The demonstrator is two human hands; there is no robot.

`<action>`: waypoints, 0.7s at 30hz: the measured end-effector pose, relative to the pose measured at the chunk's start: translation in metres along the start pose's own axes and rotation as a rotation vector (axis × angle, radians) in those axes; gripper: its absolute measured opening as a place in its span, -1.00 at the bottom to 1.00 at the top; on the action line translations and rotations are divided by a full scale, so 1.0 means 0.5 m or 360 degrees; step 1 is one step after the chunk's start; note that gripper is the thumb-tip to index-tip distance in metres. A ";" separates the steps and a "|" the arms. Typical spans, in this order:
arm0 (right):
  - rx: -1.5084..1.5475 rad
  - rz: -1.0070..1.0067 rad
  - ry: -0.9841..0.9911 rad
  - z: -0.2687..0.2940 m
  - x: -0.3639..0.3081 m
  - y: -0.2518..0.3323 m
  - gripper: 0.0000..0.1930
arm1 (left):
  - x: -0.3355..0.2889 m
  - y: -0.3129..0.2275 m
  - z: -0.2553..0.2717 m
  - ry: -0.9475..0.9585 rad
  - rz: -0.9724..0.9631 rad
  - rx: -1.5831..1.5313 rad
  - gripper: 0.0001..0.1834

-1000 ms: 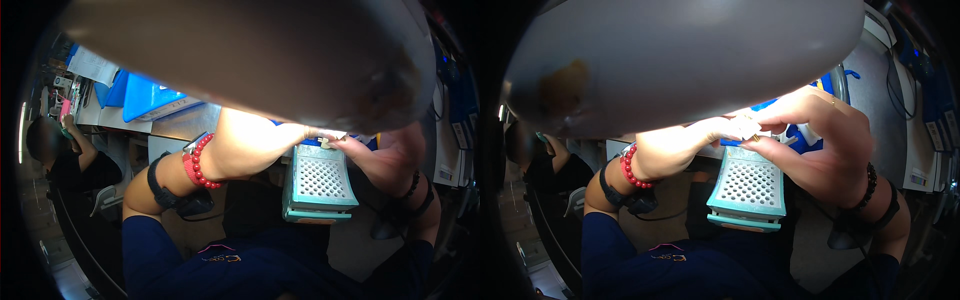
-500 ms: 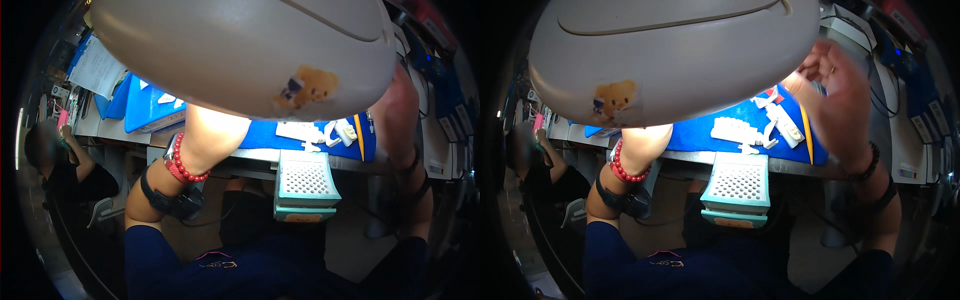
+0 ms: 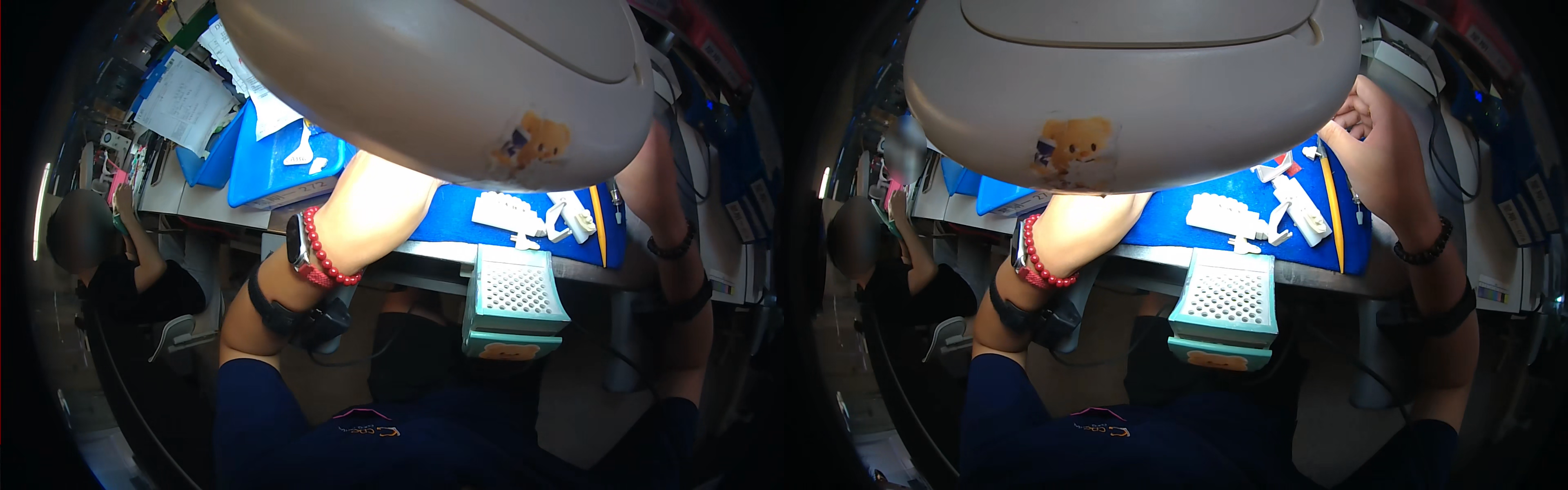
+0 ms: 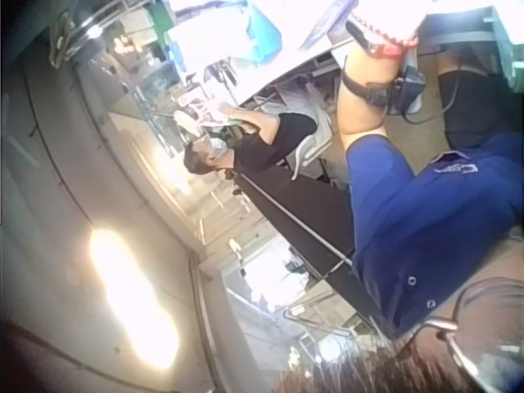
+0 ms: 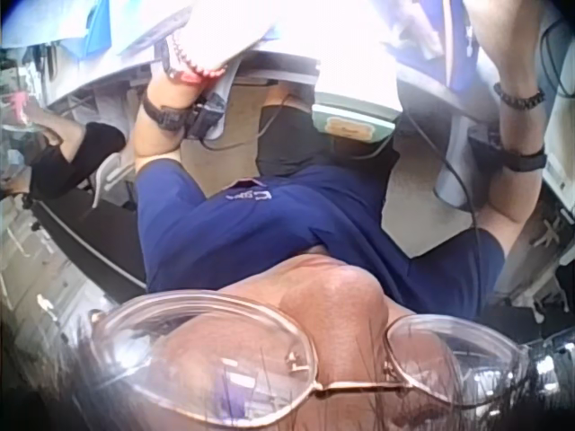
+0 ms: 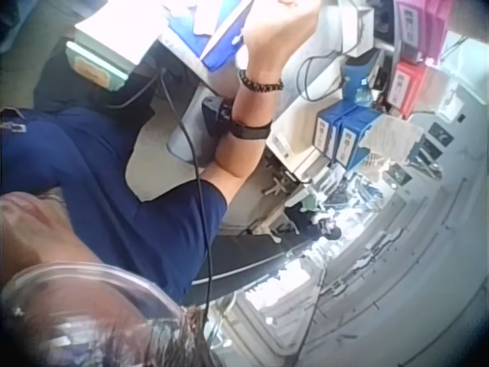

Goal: Assembling and refining dental molds at a laboratory workbench using a magnifying lamp.

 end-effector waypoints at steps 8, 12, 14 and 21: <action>0.0108 -0.0045 -0.0035 -0.008 -0.020 -0.061 -0.67 | 0.004 0.024 -0.039 -0.0257 0.0306 -0.0749 -0.80; -0.0056 0.0035 -0.0031 -0.029 -0.029 -0.094 -0.63 | -0.020 0.043 -0.047 -0.0153 0.0410 -0.0742 -0.79; -0.0186 -0.0037 0.0012 0.009 -0.036 -0.078 -0.60 | -0.009 0.040 -0.057 -0.0225 0.0371 -0.0690 -0.84; -0.0146 0.0003 0.0074 -0.010 -0.006 -0.033 -0.71 | -0.012 0.044 -0.041 -0.0391 0.0407 -0.0855 -0.87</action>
Point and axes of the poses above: each hand's wrist, its own x-axis towards the middle knuckle, its own z-axis out of the back of the hand, y = z × x, the point moved 5 cm from there along x, towards the middle knuckle, and after that the axes turned 2 degrees about x, right-handed, at the moved point
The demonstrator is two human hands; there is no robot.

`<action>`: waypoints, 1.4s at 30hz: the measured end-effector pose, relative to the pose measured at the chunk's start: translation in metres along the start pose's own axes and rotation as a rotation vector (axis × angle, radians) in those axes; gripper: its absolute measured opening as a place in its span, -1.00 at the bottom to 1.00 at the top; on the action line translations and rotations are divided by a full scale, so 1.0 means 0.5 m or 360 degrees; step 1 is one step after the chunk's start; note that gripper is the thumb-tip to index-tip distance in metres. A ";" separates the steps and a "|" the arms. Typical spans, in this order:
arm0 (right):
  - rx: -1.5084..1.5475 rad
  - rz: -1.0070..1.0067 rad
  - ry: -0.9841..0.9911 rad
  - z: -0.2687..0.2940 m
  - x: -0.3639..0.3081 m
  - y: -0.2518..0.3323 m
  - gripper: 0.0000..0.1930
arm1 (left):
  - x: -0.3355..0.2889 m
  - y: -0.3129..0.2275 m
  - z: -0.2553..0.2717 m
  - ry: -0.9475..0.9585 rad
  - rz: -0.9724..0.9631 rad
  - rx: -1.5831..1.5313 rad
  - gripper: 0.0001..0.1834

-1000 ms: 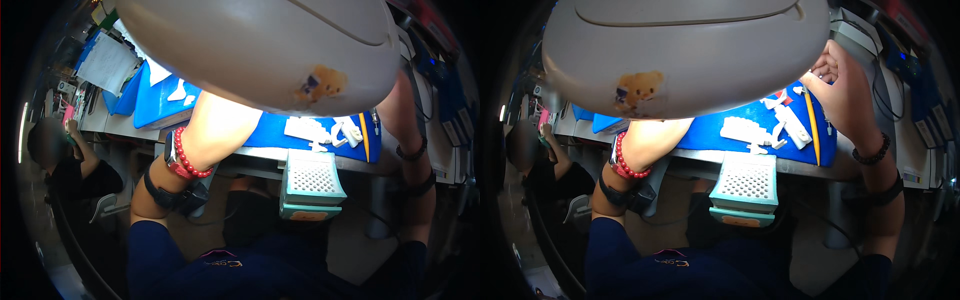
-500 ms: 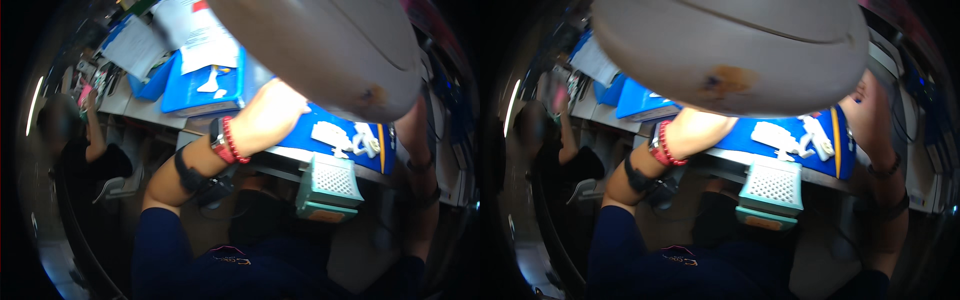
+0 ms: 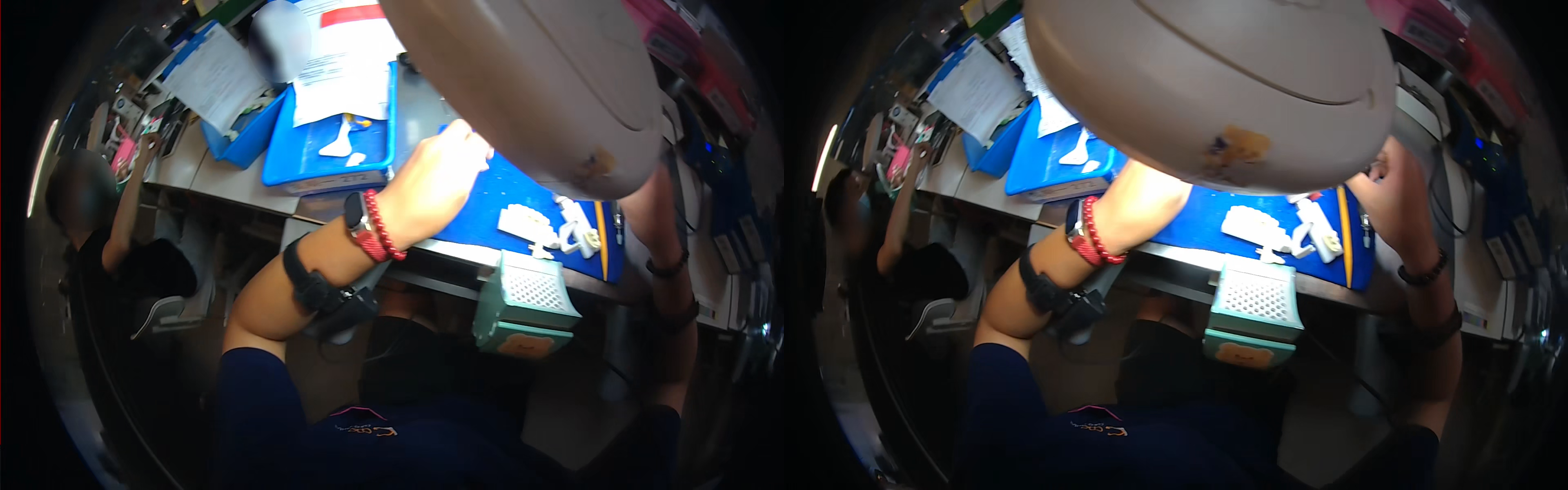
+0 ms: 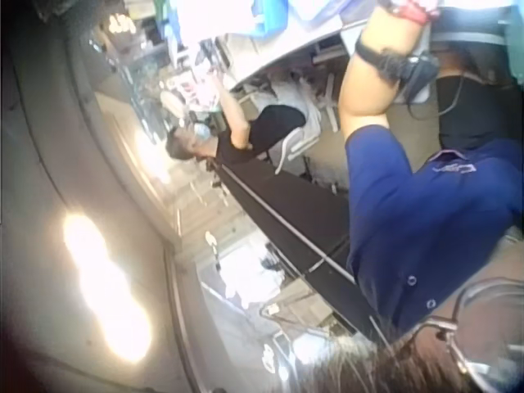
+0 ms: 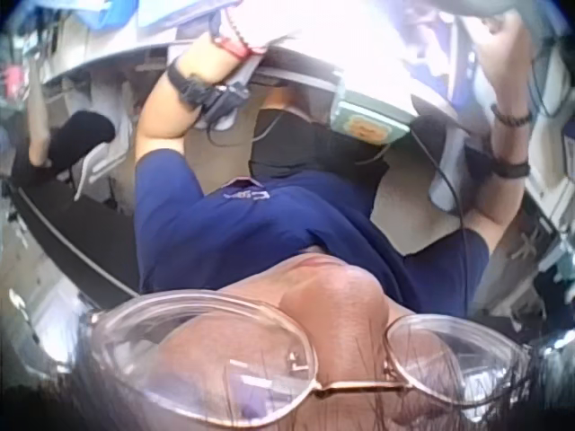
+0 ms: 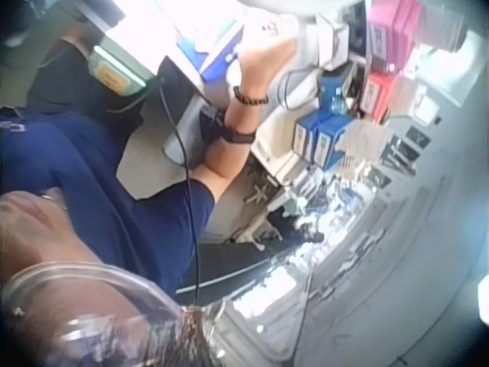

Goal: Assembling and refining dental molds at a laboratory workbench using a magnifying lamp.

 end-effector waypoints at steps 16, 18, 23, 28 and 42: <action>0.0493 -0.0208 0.0092 -0.026 -0.031 -0.016 -0.85 | -0.009 0.016 -0.080 -0.0165 -0.0034 -0.0038 -0.81; 0.0335 -0.0268 0.0143 -0.040 -0.019 -0.043 -0.88 | -0.020 0.016 -0.078 -0.0186 -0.0011 0.0071 -0.80; -0.0123 -0.0091 0.0103 -0.018 -0.032 -0.253 -0.82 | 0.027 0.009 -0.118 -0.0172 -0.0135 0.0076 -0.78; 0.0134 0.0366 0.0160 -0.234 0.152 -0.068 -0.81 | -0.024 0.055 -0.141 -0.0171 -0.0088 0.0557 -0.76; -0.0282 0.0331 -0.0093 0.046 -0.007 0.060 -0.77 | 0.009 0.055 -0.145 -0.0207 0.0276 0.0315 -0.83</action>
Point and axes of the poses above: each hand's wrist, its own x-axis towards the middle knuckle, its own z-axis out of the back of the hand, y = z × x, the point moved 5 cm from there along x, towards the middle knuckle, and after that the axes turned 2 degrees about x, right-handed, at the moved point
